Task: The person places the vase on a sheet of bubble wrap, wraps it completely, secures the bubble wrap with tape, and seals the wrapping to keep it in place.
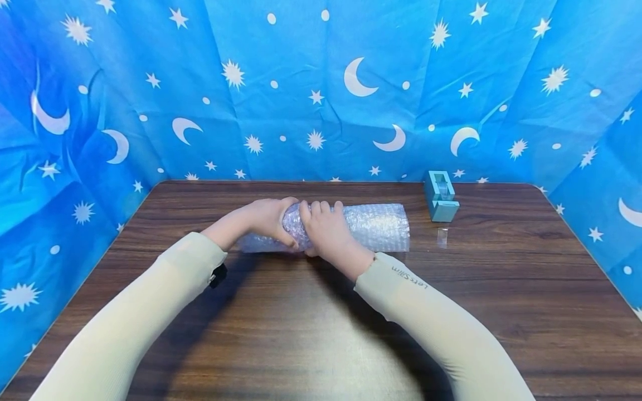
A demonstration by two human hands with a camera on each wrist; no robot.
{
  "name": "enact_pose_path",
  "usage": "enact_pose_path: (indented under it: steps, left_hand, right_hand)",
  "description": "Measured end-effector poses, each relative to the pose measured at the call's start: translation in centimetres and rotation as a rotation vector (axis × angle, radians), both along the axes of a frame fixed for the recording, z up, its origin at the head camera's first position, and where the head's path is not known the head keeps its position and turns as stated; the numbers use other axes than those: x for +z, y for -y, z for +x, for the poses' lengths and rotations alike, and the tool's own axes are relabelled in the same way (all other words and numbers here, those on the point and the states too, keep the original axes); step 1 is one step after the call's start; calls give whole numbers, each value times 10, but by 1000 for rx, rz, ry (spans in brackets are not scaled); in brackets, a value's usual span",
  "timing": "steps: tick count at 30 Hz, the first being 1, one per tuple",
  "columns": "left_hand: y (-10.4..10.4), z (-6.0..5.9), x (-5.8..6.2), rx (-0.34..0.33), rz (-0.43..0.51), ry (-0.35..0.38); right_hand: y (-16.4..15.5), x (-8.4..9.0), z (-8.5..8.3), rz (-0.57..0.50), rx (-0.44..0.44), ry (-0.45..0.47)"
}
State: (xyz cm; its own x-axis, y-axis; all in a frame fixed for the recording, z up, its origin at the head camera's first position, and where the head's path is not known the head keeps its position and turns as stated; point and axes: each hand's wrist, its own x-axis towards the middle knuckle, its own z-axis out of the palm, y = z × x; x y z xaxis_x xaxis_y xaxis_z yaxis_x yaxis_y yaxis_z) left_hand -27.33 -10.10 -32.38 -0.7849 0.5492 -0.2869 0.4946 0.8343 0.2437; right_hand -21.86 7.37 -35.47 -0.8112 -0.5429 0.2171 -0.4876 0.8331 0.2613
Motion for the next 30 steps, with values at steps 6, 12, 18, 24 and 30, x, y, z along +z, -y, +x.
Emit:
enact_pose_path:
  steps: [6, 12, 18, 24, 30]
  left_hand:
    - [0, -4, 1, 19, 40, 79]
    - [3, -10, 1, 41, 80, 144]
    - [5, -17, 4, 34, 93, 200]
    - [7, -22, 6, 53, 87, 269]
    - [6, -25, 10, 63, 45, 281]
  right_hand:
    - [1, 2, -6, -6, -27, 75]
    - [4, 6, -12, -5, -43, 145]
    - [6, 14, -22, -1, -37, 229]
    - [7, 21, -29, 13, -35, 296]
    - [7, 24, -31, -7, -38, 336]
